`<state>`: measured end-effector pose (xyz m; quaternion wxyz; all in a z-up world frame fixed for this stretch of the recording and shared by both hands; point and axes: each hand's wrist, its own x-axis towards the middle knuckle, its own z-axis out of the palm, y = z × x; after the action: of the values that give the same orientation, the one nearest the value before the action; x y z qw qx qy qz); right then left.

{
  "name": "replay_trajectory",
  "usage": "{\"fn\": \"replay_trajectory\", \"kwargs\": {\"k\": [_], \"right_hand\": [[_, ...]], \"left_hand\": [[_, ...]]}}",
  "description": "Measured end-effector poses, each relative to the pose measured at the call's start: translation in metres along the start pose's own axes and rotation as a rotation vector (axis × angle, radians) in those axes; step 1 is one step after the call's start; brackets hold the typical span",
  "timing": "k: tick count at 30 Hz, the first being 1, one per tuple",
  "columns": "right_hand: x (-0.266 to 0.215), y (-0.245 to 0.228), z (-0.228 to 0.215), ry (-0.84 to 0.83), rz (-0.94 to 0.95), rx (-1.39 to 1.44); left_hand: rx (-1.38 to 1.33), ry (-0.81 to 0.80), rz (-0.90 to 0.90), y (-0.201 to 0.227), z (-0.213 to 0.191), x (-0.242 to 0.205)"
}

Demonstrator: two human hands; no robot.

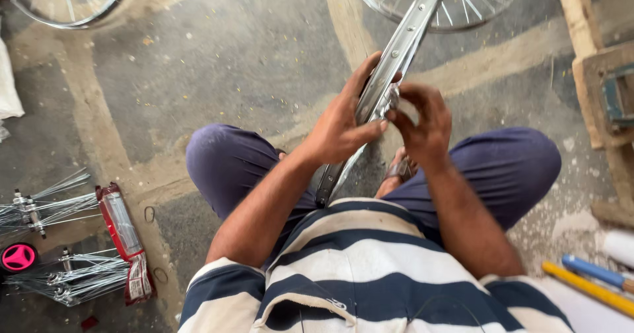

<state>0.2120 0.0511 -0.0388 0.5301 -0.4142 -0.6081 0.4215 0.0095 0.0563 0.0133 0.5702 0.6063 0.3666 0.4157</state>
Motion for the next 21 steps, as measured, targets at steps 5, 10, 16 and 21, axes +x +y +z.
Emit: {"fn": "replay_trajectory", "kwargs": {"k": [5, 10, 16, 21], "right_hand": [[0.020, 0.012, -0.016, -0.269, 0.102, 0.253], [0.020, 0.021, 0.009, -0.275, 0.228, 0.680], [0.015, 0.034, 0.004, -0.250, 0.166, 0.848], [0.010, 0.041, 0.012, -0.287, 0.165, 0.798]], "left_hand": [[0.193, 0.091, 0.044, -0.001, 0.011, -0.031], [0.142, 0.111, 0.058, -0.007, 0.008, -0.036], [0.120, 0.128, 0.036, -0.012, 0.005, -0.040], [0.130, 0.126, 0.013, -0.012, 0.007, -0.038]]}}
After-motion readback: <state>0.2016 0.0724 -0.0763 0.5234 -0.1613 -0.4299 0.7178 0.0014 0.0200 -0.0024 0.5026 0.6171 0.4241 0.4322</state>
